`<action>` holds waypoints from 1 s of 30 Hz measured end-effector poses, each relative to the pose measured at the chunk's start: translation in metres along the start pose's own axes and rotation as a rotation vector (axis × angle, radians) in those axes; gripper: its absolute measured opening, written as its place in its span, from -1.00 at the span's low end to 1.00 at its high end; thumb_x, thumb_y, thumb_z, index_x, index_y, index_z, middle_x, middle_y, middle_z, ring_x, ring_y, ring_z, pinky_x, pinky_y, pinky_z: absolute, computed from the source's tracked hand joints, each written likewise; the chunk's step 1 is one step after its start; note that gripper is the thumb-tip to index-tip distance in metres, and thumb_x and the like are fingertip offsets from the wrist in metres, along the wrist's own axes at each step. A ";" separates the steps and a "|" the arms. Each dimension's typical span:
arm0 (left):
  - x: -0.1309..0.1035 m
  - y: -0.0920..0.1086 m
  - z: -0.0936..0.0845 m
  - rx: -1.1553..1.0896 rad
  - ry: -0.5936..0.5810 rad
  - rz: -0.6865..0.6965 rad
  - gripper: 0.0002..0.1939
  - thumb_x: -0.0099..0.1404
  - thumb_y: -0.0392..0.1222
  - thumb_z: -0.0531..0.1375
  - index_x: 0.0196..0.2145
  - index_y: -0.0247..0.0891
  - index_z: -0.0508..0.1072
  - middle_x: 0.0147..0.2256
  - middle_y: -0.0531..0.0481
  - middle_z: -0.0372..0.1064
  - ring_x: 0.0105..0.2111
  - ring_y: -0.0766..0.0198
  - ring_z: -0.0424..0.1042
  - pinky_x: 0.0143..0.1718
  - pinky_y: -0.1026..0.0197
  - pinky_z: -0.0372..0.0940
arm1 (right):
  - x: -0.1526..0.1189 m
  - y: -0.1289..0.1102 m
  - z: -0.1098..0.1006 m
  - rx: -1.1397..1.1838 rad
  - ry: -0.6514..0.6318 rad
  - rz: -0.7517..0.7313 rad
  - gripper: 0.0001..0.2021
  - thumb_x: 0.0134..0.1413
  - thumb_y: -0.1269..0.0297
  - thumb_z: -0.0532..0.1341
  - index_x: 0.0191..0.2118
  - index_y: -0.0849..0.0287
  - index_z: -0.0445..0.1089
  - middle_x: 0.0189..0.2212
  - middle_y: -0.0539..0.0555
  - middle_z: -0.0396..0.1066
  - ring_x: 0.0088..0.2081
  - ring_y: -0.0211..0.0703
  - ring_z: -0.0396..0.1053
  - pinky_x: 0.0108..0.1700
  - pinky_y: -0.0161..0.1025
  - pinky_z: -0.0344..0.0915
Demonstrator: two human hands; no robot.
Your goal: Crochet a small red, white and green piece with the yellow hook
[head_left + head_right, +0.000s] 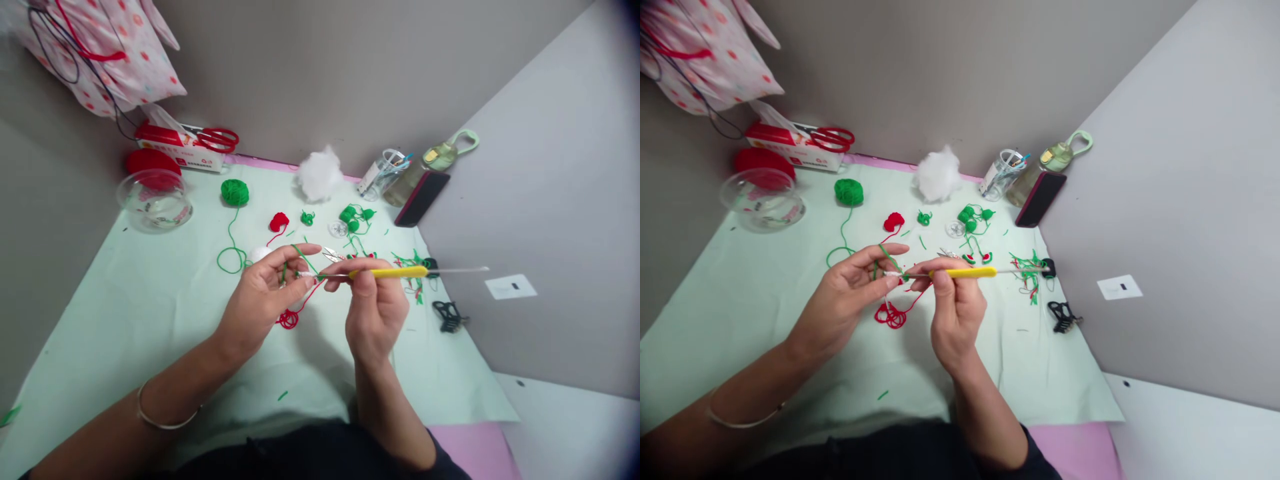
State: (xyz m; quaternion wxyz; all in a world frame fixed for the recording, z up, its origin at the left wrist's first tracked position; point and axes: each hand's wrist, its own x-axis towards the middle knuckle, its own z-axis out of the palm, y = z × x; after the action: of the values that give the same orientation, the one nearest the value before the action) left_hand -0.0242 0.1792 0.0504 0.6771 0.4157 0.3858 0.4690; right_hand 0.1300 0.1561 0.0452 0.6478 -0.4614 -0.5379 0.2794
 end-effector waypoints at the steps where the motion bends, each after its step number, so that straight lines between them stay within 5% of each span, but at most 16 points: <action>1: 0.000 -0.001 0.001 0.035 0.015 0.032 -0.69 0.29 -0.21 0.40 -0.01 -0.05 0.66 -0.29 0.07 0.37 -0.31 0.33 0.32 -0.24 0.30 0.27 | -0.002 0.001 0.000 -0.091 -0.005 -0.088 -0.81 0.45 0.29 0.13 -0.13 0.06 0.50 -0.29 0.02 0.59 -0.40 -0.22 0.53 -0.29 -0.19 0.52; 5: -0.001 -0.005 0.006 0.055 0.075 0.094 -0.64 0.28 -0.25 0.40 0.03 -0.09 0.63 -0.30 0.08 0.38 -0.37 0.38 0.26 -0.29 0.34 0.25 | -0.007 0.009 0.003 -0.388 -0.061 -0.469 -0.77 0.43 0.40 0.11 0.00 0.06 0.50 -0.27 0.05 0.58 -0.30 -0.16 0.56 -0.23 -0.14 0.53; 9: 0.001 -0.003 0.008 -0.268 -0.023 -0.158 -0.54 0.23 -0.18 0.44 0.09 -0.22 0.59 -0.50 0.17 0.26 -0.55 0.47 0.08 -0.36 0.37 0.25 | -0.007 0.015 0.004 -0.576 -0.022 -0.645 -0.74 0.32 0.47 0.25 0.02 0.05 0.55 -0.18 0.13 0.58 -0.16 -0.09 0.54 -0.17 -0.11 0.52; 13: 0.005 0.002 0.004 -0.429 -0.083 -0.290 -0.62 0.27 -0.27 0.40 0.05 -0.29 0.61 -0.64 0.30 0.00 -0.62 0.51 -0.11 -0.17 0.33 0.34 | -0.001 0.010 0.001 -0.274 0.012 -0.395 -0.78 0.40 0.41 0.16 -0.07 0.06 0.56 -0.28 0.07 0.57 -0.28 -0.13 0.51 -0.23 -0.10 0.48; 15: 0.006 0.003 0.003 -0.413 -0.075 -0.253 -0.63 0.28 -0.29 0.39 0.06 -0.24 0.61 -0.64 0.29 0.06 -0.61 0.52 -0.06 -0.15 0.33 0.34 | 0.004 0.008 0.001 -0.085 0.042 -0.236 -0.80 0.42 0.34 0.16 -0.14 0.07 0.56 -0.35 0.03 0.54 -0.36 -0.17 0.47 -0.30 -0.14 0.44; 17: 0.006 0.003 0.004 -0.373 -0.082 -0.220 -0.64 0.26 -0.29 0.41 0.03 -0.20 0.63 -0.57 0.22 0.24 -0.60 0.52 0.00 -0.34 0.38 0.27 | 0.006 0.007 0.001 -0.016 0.005 -0.154 -0.82 0.40 0.30 0.19 -0.18 0.08 0.57 -0.34 0.04 0.56 -0.31 -0.15 0.50 -0.26 -0.14 0.47; 19: 0.005 0.002 0.007 -0.335 -0.067 -0.185 -0.64 0.23 -0.29 0.42 0.00 -0.18 0.64 -0.44 0.14 0.38 -0.57 0.51 0.09 -0.49 0.39 0.14 | 0.006 0.007 0.003 -0.043 -0.041 -0.145 -0.84 0.39 0.31 0.21 -0.17 0.07 0.58 -0.29 0.05 0.60 -0.21 -0.11 0.54 -0.17 -0.11 0.50; 23: 0.005 -0.001 0.011 -0.336 -0.006 -0.112 -0.64 0.19 -0.32 0.45 -0.03 -0.19 0.66 -0.40 0.11 0.40 -0.49 0.47 0.22 -0.48 0.39 0.15 | 0.000 0.009 0.006 -0.219 -0.059 -0.277 -0.80 0.35 0.43 0.24 -0.09 0.02 0.59 -0.24 0.05 0.60 -0.18 -0.13 0.55 -0.15 -0.14 0.52; 27: 0.008 -0.002 0.008 -0.472 -0.059 -0.251 -0.68 0.23 -0.28 0.43 -0.04 -0.29 0.66 -0.56 0.20 0.20 -0.59 0.51 0.04 -0.43 0.41 0.21 | -0.003 0.012 0.004 -0.449 -0.063 -0.470 -0.71 0.28 0.48 0.30 -0.01 -0.05 0.60 -0.14 0.07 0.60 -0.14 -0.11 0.55 -0.11 -0.09 0.52; 30: 0.010 0.000 0.003 -0.542 -0.095 -0.329 -0.70 0.25 -0.30 0.41 -0.04 -0.35 0.66 -0.61 0.26 0.03 -0.62 0.53 -0.04 -0.22 0.33 0.38 | 0.003 0.012 -0.001 -0.282 0.004 -0.341 -0.78 0.34 0.42 0.25 -0.07 -0.01 0.61 -0.23 0.05 0.61 -0.20 -0.12 0.54 -0.14 -0.10 0.50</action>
State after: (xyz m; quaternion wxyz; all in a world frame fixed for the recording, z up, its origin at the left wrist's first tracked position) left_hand -0.0189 0.1886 0.0499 0.8471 0.1736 0.2771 0.4189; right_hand 0.1335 0.1629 0.0354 0.6158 -0.4502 -0.6408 0.0869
